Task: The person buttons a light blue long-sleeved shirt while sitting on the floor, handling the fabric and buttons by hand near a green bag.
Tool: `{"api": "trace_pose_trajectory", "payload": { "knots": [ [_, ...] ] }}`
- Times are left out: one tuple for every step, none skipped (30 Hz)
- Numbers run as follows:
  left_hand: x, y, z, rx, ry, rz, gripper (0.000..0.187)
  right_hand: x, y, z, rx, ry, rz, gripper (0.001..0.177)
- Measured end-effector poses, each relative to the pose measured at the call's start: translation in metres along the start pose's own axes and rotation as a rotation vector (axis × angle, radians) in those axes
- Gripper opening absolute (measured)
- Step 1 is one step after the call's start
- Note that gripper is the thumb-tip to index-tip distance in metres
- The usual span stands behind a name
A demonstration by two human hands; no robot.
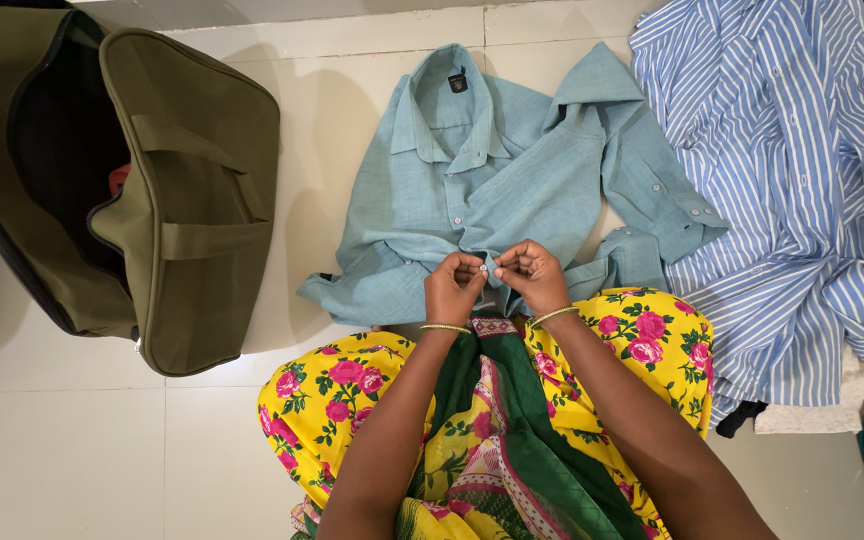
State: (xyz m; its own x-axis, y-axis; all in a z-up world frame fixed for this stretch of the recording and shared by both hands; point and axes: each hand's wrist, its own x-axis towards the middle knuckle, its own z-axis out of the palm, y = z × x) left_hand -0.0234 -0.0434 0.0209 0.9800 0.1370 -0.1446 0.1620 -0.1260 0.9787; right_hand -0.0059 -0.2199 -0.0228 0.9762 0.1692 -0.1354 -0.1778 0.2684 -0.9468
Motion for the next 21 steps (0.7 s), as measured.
{"api": "trace_pose_trajectory", "payload": {
  "knots": [
    [0.000, 0.000, 0.000, 0.002, 0.001, 0.001, 0.015, 0.000, 0.001, 0.000, 0.002, 0.004, 0.000, 0.025],
    [0.001, 0.001, 0.000, 0.004, 0.003, 0.003, 0.015, 0.000, 0.001, 0.000, 0.002, 0.006, -0.001, 0.025],
    [0.001, 0.002, 0.000, 0.002, 0.002, -0.006, 0.014, 0.001, 0.001, 0.000, 0.001, 0.008, -0.001, 0.025],
    [0.001, 0.003, -0.001, 0.001, 0.002, -0.015, 0.014, 0.001, 0.001, 0.000, 0.000, 0.010, -0.002, 0.025],
    [0.000, 0.004, -0.001, -0.001, 0.000, -0.023, 0.014, 0.000, 0.001, 0.000, 0.002, 0.010, 0.002, 0.025],
    [0.000, 0.004, -0.001, -0.002, 0.000, -0.028, 0.013, 0.000, 0.000, -0.001, 0.004, 0.009, 0.005, 0.025],
    [0.000, 0.005, -0.001, -0.002, -0.001, -0.034, 0.013, 0.000, 0.000, 0.000, 0.006, 0.008, 0.009, 0.025],
    [0.000, 0.005, -0.001, -0.003, -0.002, -0.039, 0.013, 0.000, -0.001, 0.000, 0.007, 0.008, 0.009, 0.025],
    [0.001, 0.004, -0.001, -0.009, -0.003, -0.043, 0.013, -0.001, -0.002, 0.000, 0.008, 0.006, 0.010, 0.025],
    [0.001, 0.003, -0.001, -0.016, -0.004, -0.046, 0.013, -0.001, -0.003, 0.001, 0.009, 0.005, 0.010, 0.025],
    [0.002, 0.001, -0.001, -0.022, -0.005, -0.051, 0.013, -0.001, -0.003, 0.001, 0.023, 0.001, 0.014, 0.023],
    [0.002, -0.001, -0.001, -0.033, -0.007, -0.053, 0.013, -0.001, -0.004, 0.000, 0.037, -0.003, 0.018, 0.021],
    [0.003, -0.003, -0.001, -0.044, -0.009, -0.054, 0.013, -0.001, -0.005, 0.000, 0.050, -0.006, 0.021, 0.019],
    [0.003, -0.005, -0.001, -0.055, -0.012, -0.055, 0.014, -0.001, -0.006, 0.000, 0.058, -0.001, 0.041, 0.018],
    [0.004, -0.006, -0.001, -0.054, -0.017, -0.051, 0.014, -0.001, -0.007, 0.000, 0.065, 0.003, 0.061, 0.017],
    [0.004, -0.008, -0.002, -0.054, -0.023, -0.048, 0.014, -0.001, -0.007, 0.001, 0.072, 0.008, 0.081, 0.017],
    [0.004, -0.009, -0.002, -0.053, -0.027, -0.044, 0.014, -0.001, -0.008, 0.001, 0.051, -0.001, 0.059, 0.018],
    [0.004, -0.009, -0.002, -0.049, -0.031, -0.045, 0.014, -0.001, -0.009, 0.002, 0.030, -0.009, 0.037, 0.019],
    [0.004, -0.010, -0.002, -0.046, -0.035, -0.045, 0.015, -0.001, -0.009, 0.003, 0.009, -0.018, 0.015, 0.020],
    [0.004, -0.010, -0.002, -0.042, -0.039, -0.045, 0.015, -0.001, -0.009, 0.003, 0.008, -0.023, 0.006, 0.020],
    [0.004, -0.010, -0.002, -0.045, -0.050, -0.046, 0.015, -0.001, -0.008, 0.003, 0.007, -0.028, -0.002, 0.020]
  ]
}}
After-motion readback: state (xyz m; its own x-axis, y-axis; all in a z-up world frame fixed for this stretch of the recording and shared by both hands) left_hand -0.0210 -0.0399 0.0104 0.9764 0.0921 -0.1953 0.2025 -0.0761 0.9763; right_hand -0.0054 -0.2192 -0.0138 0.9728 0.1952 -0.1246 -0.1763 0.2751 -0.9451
